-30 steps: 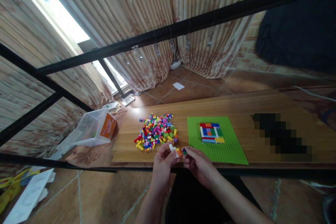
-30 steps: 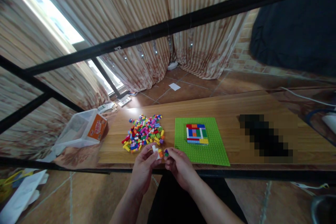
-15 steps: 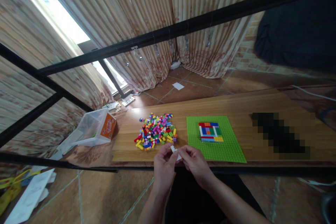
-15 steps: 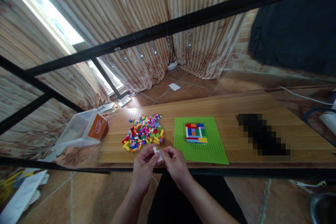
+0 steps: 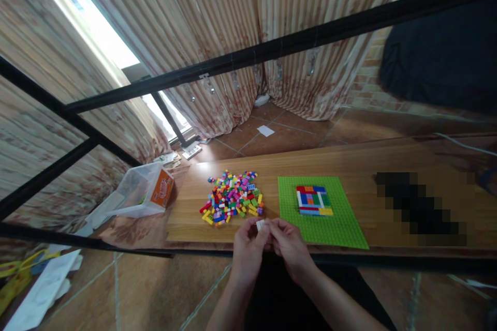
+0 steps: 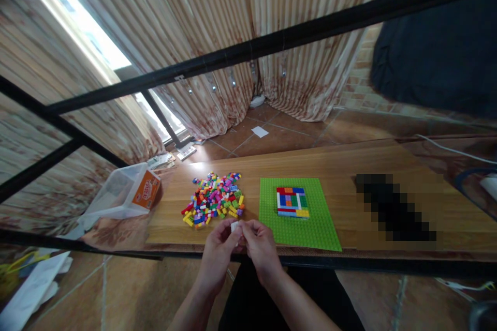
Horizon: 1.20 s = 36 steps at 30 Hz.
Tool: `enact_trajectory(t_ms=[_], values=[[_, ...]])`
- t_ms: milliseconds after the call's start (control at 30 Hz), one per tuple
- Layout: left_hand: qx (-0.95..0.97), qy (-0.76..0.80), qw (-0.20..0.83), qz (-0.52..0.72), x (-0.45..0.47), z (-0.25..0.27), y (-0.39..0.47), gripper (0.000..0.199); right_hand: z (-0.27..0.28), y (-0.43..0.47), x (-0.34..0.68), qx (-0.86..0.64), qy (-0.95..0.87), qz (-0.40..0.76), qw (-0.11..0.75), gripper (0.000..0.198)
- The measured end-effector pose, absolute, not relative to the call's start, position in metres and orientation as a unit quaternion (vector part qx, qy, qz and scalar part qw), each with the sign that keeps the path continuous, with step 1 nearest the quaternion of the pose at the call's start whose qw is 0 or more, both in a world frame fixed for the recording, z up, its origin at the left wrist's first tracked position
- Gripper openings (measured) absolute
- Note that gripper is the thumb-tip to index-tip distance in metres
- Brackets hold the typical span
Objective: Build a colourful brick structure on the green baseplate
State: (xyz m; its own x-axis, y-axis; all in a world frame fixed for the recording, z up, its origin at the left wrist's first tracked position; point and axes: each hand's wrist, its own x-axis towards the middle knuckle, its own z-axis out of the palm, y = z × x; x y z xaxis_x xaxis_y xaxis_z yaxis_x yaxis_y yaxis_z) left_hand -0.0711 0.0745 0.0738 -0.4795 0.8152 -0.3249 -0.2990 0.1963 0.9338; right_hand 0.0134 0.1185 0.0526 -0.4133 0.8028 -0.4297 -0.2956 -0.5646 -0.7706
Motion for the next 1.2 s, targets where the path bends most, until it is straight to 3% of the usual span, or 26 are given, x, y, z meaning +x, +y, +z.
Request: enact_trajectory(t_ms=[400, 467, 600, 667, 733, 900, 1200], values=[[0.134, 0.574, 0.465, 0.661, -0.094, 0.061, 0.091, 0.034, 0.046, 0.139, -0.012, -0.411, -0.347, 0.778, 0.325, 0.047], [0.135, 0.593, 0.437, 0.663, -0.106, 0.057, 0.099, 0.034, 0.044, 0.155, -0.020, -0.428, -0.433, 0.728, 0.314, 0.042], [0.186, 0.669, 0.336, 0.636, -0.133, 0.053, 0.120, 0.023, 0.045, 0.197, -0.040, -0.444, -0.720, 0.461, 0.269, 0.032], [0.202, 0.682, 0.305, 0.634, -0.143, 0.051, 0.130, 0.012, 0.047, 0.215, -0.050, -0.433, -0.781, 0.383, 0.236, 0.027], [0.259, 0.714, 0.245, 0.602, -0.149, 0.048, 0.137, 0.005, 0.047, 0.226, -0.058, -0.425, -0.803, 0.356, 0.218, 0.022], [0.468, 0.760, 0.059, 0.447, -0.154, 0.032, 0.143, 0.016, 0.042, 0.232, -0.063, -0.376, -0.857, 0.306, 0.174, 0.011], [0.525, 0.699, -0.018, 0.486, -0.153, 0.009, 0.134, 0.031, 0.054, 0.249, -0.070, -0.336, -0.909, 0.195, 0.149, 0.024]])
